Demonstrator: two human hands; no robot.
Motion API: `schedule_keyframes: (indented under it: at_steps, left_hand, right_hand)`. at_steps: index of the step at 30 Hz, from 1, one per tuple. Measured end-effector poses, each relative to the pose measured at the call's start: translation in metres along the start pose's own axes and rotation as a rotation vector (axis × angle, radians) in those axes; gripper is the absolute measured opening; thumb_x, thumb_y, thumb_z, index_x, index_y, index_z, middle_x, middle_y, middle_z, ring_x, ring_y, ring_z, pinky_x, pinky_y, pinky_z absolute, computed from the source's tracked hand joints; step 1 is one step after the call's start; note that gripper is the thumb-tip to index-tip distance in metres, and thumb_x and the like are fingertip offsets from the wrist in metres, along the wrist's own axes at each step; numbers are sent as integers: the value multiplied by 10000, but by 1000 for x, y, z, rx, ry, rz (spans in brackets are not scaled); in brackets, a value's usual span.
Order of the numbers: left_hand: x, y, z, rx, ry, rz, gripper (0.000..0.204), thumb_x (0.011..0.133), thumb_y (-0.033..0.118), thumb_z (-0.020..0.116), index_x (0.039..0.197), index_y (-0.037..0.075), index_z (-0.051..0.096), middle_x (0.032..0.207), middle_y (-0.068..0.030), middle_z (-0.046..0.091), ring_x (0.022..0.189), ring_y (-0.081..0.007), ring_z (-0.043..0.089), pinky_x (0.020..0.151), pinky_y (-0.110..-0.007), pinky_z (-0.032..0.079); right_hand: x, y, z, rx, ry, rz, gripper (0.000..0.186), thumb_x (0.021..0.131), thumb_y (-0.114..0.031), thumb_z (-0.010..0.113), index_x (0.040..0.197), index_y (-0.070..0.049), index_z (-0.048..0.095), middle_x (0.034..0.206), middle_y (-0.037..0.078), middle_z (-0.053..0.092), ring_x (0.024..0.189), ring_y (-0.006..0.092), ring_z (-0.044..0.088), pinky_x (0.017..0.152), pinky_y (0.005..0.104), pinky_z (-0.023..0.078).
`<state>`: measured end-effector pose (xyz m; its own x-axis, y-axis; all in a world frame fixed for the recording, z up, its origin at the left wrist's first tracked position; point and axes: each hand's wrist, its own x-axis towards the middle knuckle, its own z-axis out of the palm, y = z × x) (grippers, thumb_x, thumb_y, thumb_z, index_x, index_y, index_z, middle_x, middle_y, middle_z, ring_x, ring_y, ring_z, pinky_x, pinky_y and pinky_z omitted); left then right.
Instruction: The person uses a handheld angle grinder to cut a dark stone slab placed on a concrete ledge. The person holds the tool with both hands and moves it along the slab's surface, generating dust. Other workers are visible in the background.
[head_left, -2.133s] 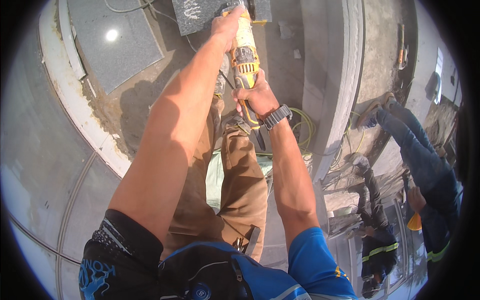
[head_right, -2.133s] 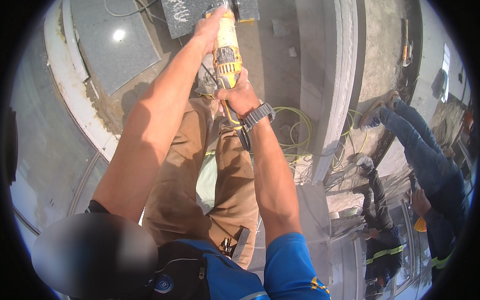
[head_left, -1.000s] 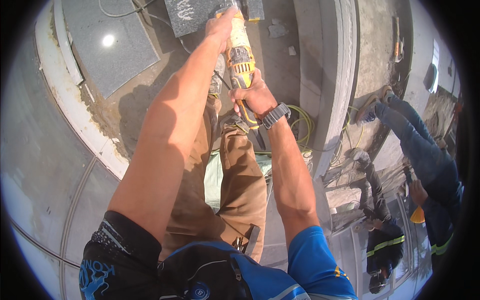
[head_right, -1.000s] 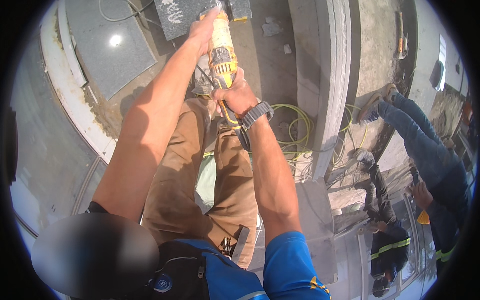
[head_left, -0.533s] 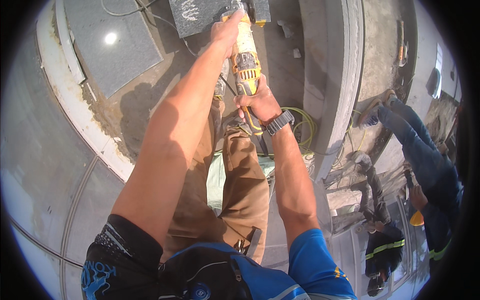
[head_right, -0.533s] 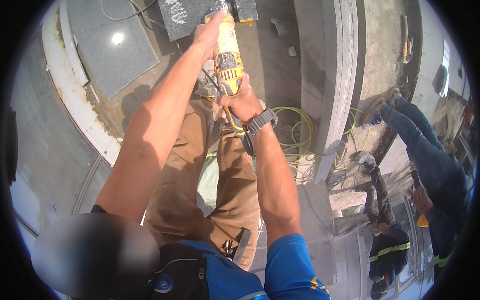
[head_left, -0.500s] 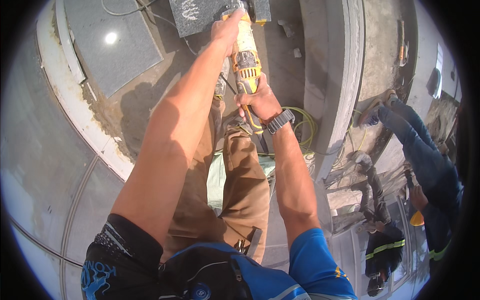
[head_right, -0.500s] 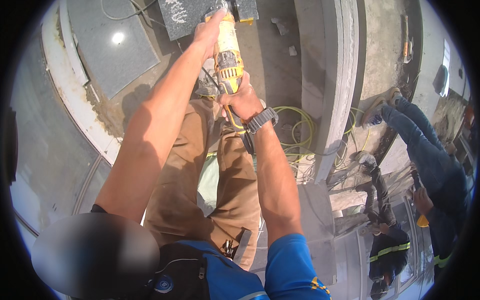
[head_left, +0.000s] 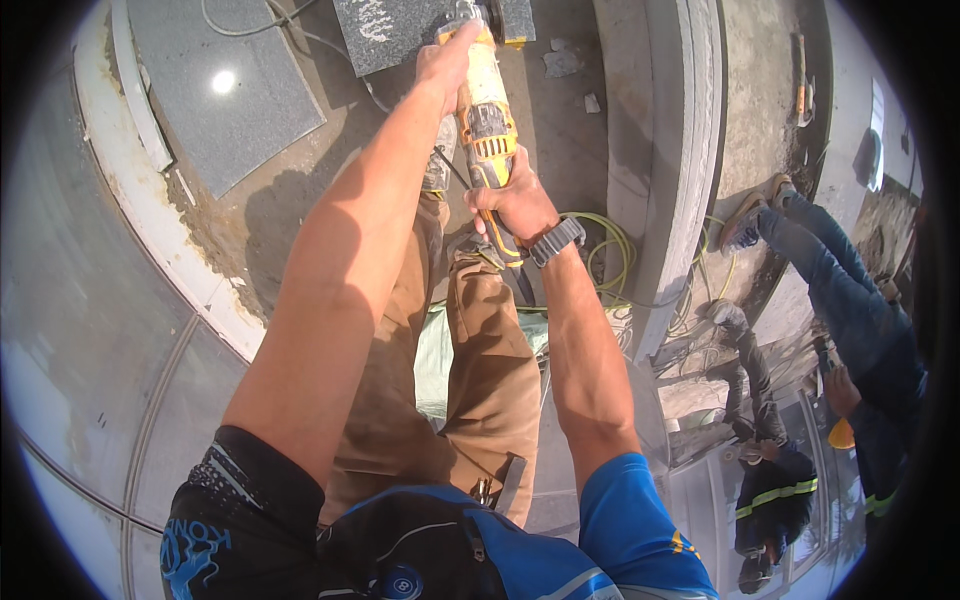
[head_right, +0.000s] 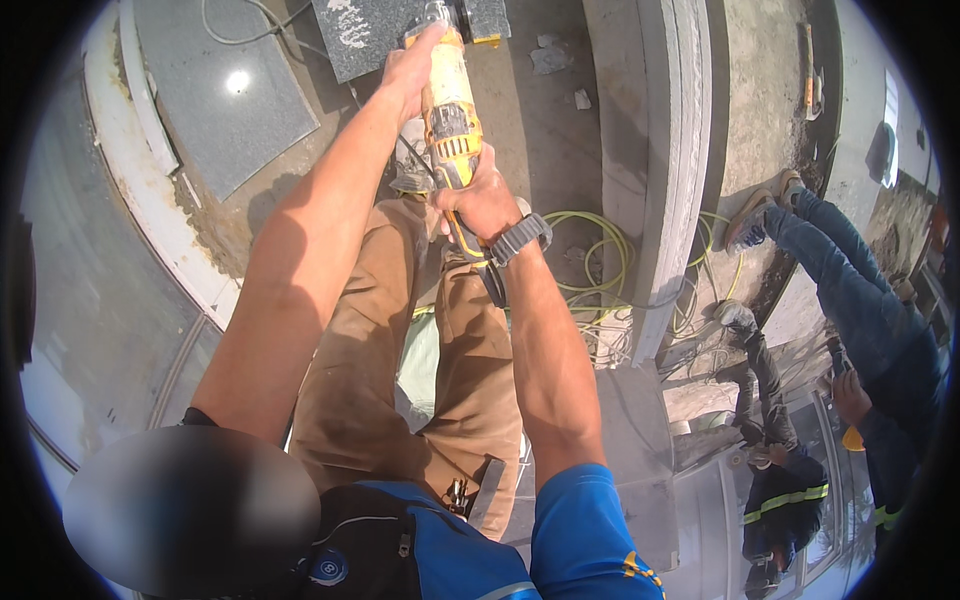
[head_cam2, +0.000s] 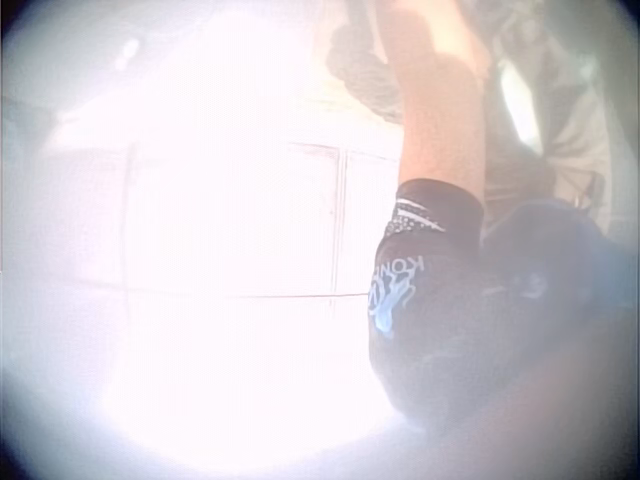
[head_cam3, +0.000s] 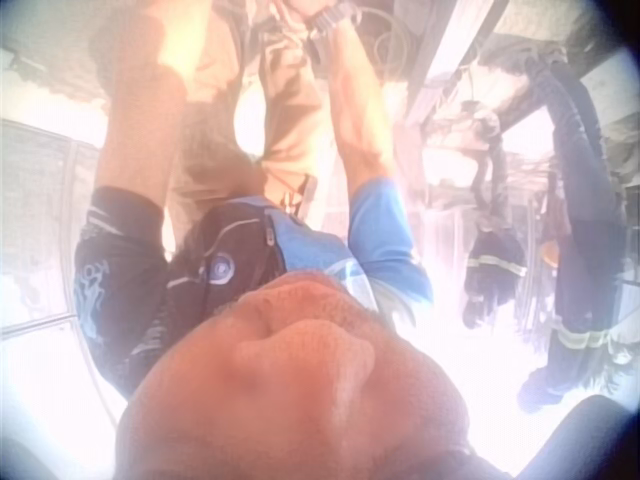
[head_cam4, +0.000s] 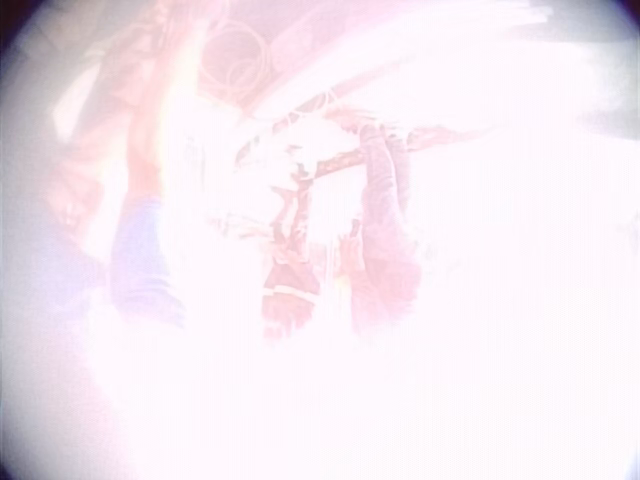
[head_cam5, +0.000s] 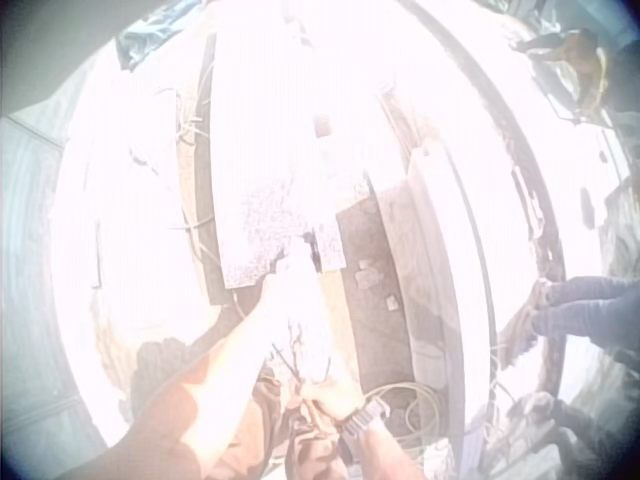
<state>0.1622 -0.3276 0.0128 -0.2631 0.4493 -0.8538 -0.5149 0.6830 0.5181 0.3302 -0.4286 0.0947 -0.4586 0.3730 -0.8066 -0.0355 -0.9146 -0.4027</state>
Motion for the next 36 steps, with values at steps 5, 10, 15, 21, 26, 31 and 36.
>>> schedule_keyframes:
  at_steps: [5,10,15,21,26,31,36]
  left_hand:
    - [-7,-3,-1,13,10,-8,493,918,316,795,1049,-142,668,902,-193,733,693,-282,740,628,-455,638]
    - [-8,-3,1,8,13,-2,493,919,315,795,1047,-143,668,897,-189,733,686,-272,737,614,-450,630]
    - [4,-3,2,21,39,17,501,914,309,798,1057,-152,664,893,-196,735,691,-272,740,618,-449,628]
    - [13,-6,-2,15,22,36,538,914,331,794,1079,-161,656,921,-200,736,722,-277,745,643,-447,631]
    - [-6,-5,0,38,32,-18,532,922,335,788,1078,-157,656,925,-194,729,714,-270,735,640,-446,628]
    - [-11,-11,-2,35,18,-21,539,924,356,784,1073,-148,660,923,-188,727,701,-260,727,633,-444,624]
    - [2,-10,-3,43,24,12,520,923,356,785,1055,-134,675,920,-184,729,696,-258,724,630,-435,621]
  right_hand:
    - [-5,7,0,6,11,13,682,778,79,728,1298,-61,309,831,120,596,503,228,618,444,377,521]
    - [-4,7,-2,23,-2,17,676,781,75,727,1295,-59,309,817,129,608,502,231,619,444,378,519]
    - [5,4,-4,6,-9,13,675,780,72,732,1290,-54,308,818,129,605,506,231,624,436,375,515]
    - [7,4,-2,27,-20,-2,678,779,75,735,1288,-61,308,823,121,586,509,228,624,437,374,515]
    - [-3,8,-4,54,-23,3,703,779,80,733,1310,-67,296,841,115,582,507,222,616,447,373,525]
    - [-8,16,-6,23,-3,2,770,743,62,739,1359,-39,288,874,131,618,515,219,628,438,358,541]
    - [-2,5,-5,15,-29,35,702,776,85,725,1309,-75,297,835,116,581,513,224,617,453,374,527]
